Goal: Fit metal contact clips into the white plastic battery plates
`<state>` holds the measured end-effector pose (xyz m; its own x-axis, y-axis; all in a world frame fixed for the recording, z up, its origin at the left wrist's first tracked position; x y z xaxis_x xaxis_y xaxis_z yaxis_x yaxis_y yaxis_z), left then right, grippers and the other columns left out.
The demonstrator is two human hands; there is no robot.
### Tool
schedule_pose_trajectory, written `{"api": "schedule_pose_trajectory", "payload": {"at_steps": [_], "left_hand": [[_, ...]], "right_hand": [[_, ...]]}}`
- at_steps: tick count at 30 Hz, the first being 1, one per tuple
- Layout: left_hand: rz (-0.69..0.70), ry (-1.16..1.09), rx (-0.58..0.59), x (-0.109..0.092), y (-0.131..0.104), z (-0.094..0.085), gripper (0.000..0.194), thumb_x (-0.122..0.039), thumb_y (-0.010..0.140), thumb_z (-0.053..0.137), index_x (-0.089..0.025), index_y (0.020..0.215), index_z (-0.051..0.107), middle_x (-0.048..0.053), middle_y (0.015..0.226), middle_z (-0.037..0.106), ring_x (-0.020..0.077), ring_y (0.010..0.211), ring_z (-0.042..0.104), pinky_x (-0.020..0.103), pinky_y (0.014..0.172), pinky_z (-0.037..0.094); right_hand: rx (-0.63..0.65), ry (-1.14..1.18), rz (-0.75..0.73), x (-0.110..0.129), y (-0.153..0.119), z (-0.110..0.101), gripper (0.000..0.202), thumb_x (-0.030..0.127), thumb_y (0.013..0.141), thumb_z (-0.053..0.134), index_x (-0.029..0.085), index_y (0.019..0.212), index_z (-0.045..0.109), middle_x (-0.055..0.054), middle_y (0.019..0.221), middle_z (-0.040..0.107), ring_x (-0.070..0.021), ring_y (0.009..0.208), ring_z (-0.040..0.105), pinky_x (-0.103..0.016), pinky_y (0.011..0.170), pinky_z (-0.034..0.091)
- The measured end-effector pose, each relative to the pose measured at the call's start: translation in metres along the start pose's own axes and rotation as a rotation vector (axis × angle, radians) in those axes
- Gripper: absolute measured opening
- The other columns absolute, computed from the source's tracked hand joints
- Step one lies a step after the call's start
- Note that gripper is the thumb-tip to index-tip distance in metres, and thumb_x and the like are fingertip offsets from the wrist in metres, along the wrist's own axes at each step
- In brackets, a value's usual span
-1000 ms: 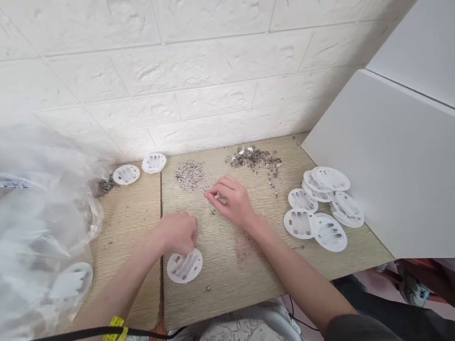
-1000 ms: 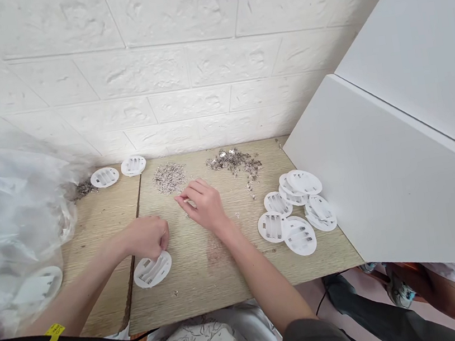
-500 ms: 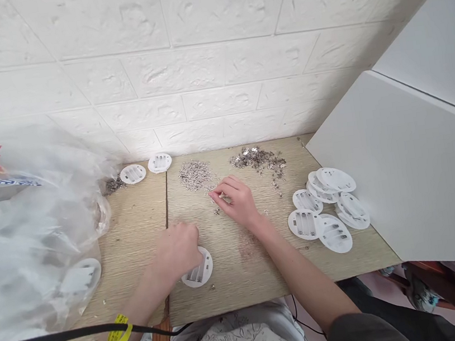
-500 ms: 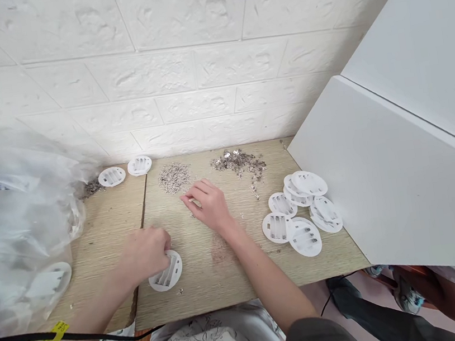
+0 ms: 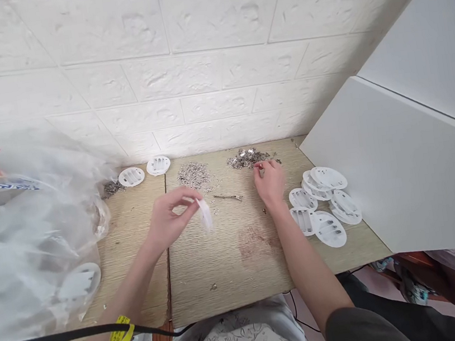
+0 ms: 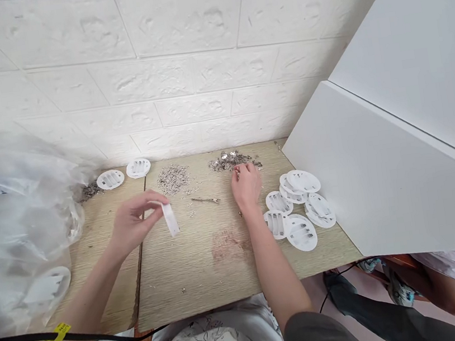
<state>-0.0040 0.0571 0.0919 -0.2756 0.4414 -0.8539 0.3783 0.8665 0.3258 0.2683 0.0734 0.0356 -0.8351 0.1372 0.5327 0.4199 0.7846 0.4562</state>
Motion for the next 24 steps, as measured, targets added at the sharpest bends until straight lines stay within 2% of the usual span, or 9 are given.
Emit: {"api": "schedule_pose_trajectory", "payload": {"at_steps": [2, 4, 6, 8, 11, 15, 19, 24], "left_hand": [[0.132, -0.065, -0.160, 0.002, 0.005, -0.006, 0.010, -0.028, 0.081, 0.061, -0.020, 0.084, 0.067, 0.003, 0.086, 0.068, 0.0149, 0.083, 0.065, 0.029, 0.074, 0.055], [0.219, -0.065, -0.260, 0.009, 0.003, -0.007, 0.007, -0.024, 0.083, 0.061, -0.020, 0.084, 0.067, 0.003, 0.087, 0.068, 0.0148, 0.085, 0.065, 0.031, 0.078, 0.055], [0.271, -0.042, -0.329, 0.017, -0.002, -0.006, 0.005, -0.021, 0.083, 0.062, -0.020, 0.085, 0.067, 0.003, 0.088, 0.069, 0.0146, 0.085, 0.065, 0.032, 0.079, 0.054], [0.268, 0.007, -0.366, 0.027, -0.007, -0.006, 0.005, -0.021, 0.084, 0.061, -0.020, 0.084, 0.066, 0.003, 0.088, 0.069, 0.0149, 0.086, 0.065, 0.033, 0.080, 0.054], [0.198, 0.069, -0.378, 0.039, -0.012, -0.008, 0.008, -0.025, 0.085, 0.059, -0.019, 0.086, 0.065, 0.004, 0.089, 0.069, 0.0158, 0.088, 0.065, 0.035, 0.083, 0.054], [0.128, 0.072, -0.370, 0.046, -0.010, -0.011, 0.022, -0.024, 0.085, 0.057, -0.019, 0.106, 0.063, 0.004, 0.092, 0.068, 0.0141, 0.085, 0.064, 0.032, 0.082, 0.053], [0.074, 0.097, -0.302, 0.050, -0.006, -0.004, 0.016, -0.021, 0.084, 0.055, -0.018, 0.094, 0.067, 0.004, 0.092, 0.066, 0.0124, 0.079, 0.062, 0.028, 0.076, 0.051], [-0.136, 0.079, -0.167, 0.070, -0.002, 0.014, 0.012, -0.020, 0.077, 0.053, -0.017, 0.084, 0.062, 0.002, 0.082, 0.064, 0.0113, 0.068, 0.056, 0.024, 0.063, 0.046]], "right_hand": [[0.041, -0.048, 0.048, -0.008, 0.000, 0.005, 0.019, 0.019, 0.084, 0.051, 0.014, 0.093, 0.067, -0.014, 0.095, 0.062, -0.0269, 0.093, 0.054, -0.042, 0.082, 0.044], [0.071, -0.066, 0.070, -0.013, 0.000, 0.010, 0.019, 0.018, 0.084, 0.051, 0.013, 0.092, 0.068, -0.014, 0.094, 0.062, -0.0269, 0.090, 0.055, -0.042, 0.081, 0.045], [0.076, -0.059, 0.073, -0.015, 0.001, 0.012, 0.020, 0.018, 0.084, 0.050, 0.013, 0.090, 0.068, -0.013, 0.094, 0.062, -0.0259, 0.086, 0.056, -0.041, 0.080, 0.045], [0.064, -0.037, 0.063, -0.017, 0.002, 0.013, 0.021, 0.017, 0.084, 0.048, 0.013, 0.090, 0.068, -0.013, 0.094, 0.062, -0.0246, 0.083, 0.056, -0.041, 0.080, 0.046], [0.054, -0.005, 0.030, -0.018, 0.004, 0.014, 0.023, 0.017, 0.083, 0.046, 0.013, 0.087, 0.068, -0.012, 0.091, 0.062, -0.0234, 0.078, 0.056, -0.042, 0.079, 0.047], [0.033, -0.011, 0.003, -0.015, 0.003, 0.011, 0.025, 0.018, 0.083, 0.045, 0.014, 0.093, 0.068, -0.012, 0.092, 0.062, -0.0227, 0.076, 0.056, -0.042, 0.079, 0.047], [0.015, -0.005, -0.017, -0.007, 0.001, 0.007, 0.027, 0.019, 0.085, 0.044, 0.015, 0.098, 0.066, -0.012, 0.097, 0.060, -0.0222, 0.077, 0.056, -0.041, 0.077, 0.047], [0.019, 0.173, -0.182, 0.024, -0.005, 0.007, 0.025, 0.020, 0.089, 0.042, 0.018, 0.095, 0.066, -0.009, 0.092, 0.056, -0.0195, 0.078, 0.056, -0.035, 0.071, 0.049]]}}
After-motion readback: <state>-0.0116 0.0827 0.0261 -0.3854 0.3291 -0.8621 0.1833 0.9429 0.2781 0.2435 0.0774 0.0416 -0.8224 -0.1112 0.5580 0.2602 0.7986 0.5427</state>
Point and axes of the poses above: each hand's wrist, its own y-axis towards the middle knuckle, its own z-axis out of the palm, x = y × z, the point moved 8 cm from there along y, towards the middle knuckle
